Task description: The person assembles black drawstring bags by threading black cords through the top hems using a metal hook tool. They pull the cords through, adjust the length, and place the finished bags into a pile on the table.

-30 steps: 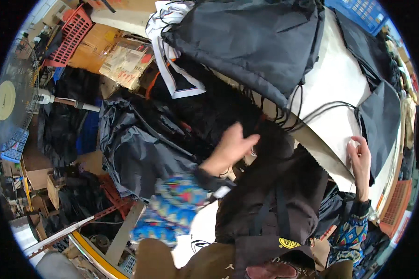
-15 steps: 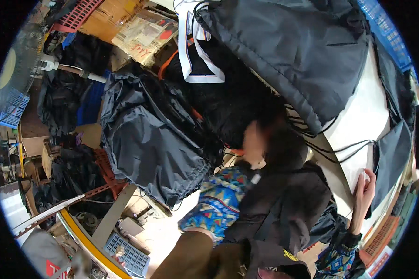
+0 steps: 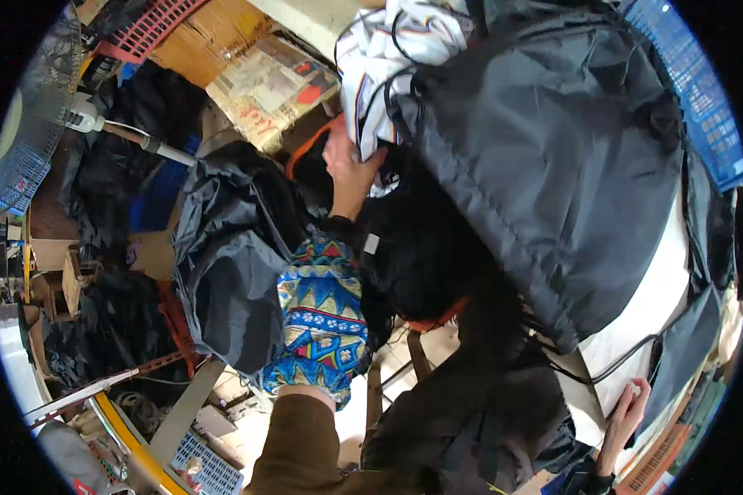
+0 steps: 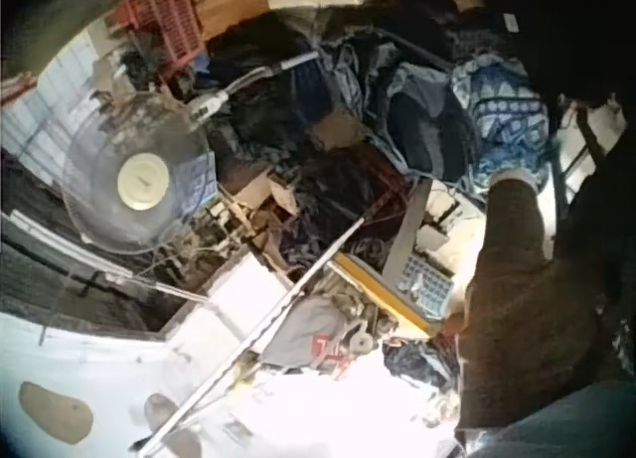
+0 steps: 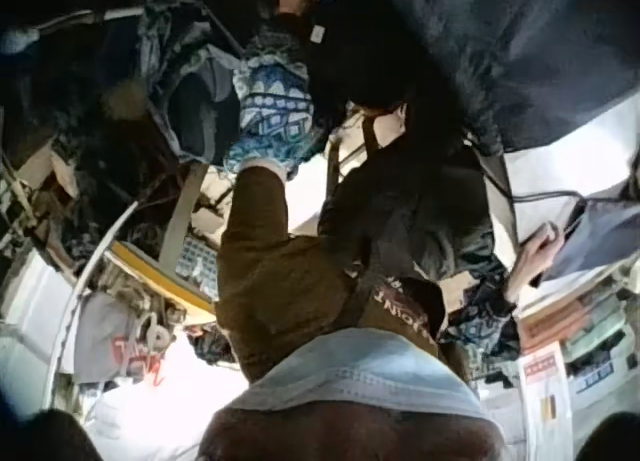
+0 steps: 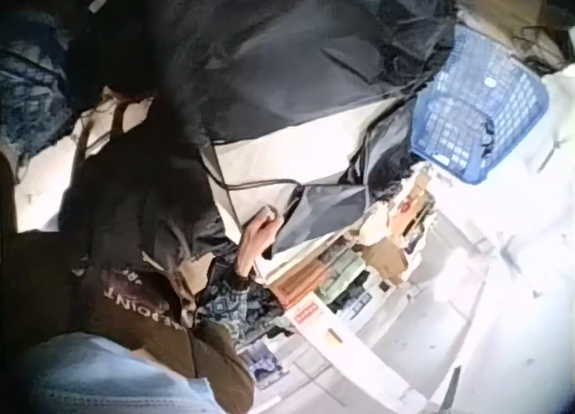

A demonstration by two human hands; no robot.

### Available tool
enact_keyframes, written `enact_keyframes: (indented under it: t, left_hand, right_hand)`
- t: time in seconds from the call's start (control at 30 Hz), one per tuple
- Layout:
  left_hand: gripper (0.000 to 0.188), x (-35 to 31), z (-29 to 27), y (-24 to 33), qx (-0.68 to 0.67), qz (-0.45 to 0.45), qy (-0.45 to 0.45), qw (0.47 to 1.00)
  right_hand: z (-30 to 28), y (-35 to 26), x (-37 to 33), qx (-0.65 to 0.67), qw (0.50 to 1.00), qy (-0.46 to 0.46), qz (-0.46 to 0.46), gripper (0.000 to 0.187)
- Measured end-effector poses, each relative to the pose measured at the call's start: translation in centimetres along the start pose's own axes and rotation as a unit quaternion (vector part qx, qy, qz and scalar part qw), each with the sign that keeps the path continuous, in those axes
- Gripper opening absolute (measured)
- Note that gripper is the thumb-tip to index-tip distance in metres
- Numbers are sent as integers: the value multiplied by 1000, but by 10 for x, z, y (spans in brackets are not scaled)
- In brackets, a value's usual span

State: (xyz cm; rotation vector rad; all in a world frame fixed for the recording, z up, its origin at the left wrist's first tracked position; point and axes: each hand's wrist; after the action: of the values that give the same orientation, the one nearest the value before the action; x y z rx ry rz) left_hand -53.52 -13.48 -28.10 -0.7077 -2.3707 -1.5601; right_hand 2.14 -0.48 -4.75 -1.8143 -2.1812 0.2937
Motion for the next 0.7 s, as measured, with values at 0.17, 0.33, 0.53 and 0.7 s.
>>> enact_keyframes:
  t: [0.17,0.33,0.53,0.7]
  left_hand:
    - [18,21,-55,0,-183,-200,-316,909]
    - [24,16,-143,-41,-105,-229,-392,885]
    - [17,76,-219,-10,354,100,-252,895]
    - [18,181,-178,164,-222,-32,-10,974]
  right_hand:
    - [0,1,-1,-8,1000,-8,2,15]
    - [-3,-6,-3,-11,1000,-12,20,15]
    - [-2,-14,-3,-16,999,7,-27,15]
    - [-3,-10,-8,-17,998,22,-53,16]
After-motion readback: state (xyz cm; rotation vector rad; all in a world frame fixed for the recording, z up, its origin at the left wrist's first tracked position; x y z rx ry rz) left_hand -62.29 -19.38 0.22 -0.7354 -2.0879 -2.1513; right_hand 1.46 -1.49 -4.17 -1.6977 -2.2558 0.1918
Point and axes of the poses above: each hand's wrist, its own x-axis towards the middle knuckle, its own z-axis out of the palm, y = z × x, and after that the axes turned 5 degrees about z, right-handed
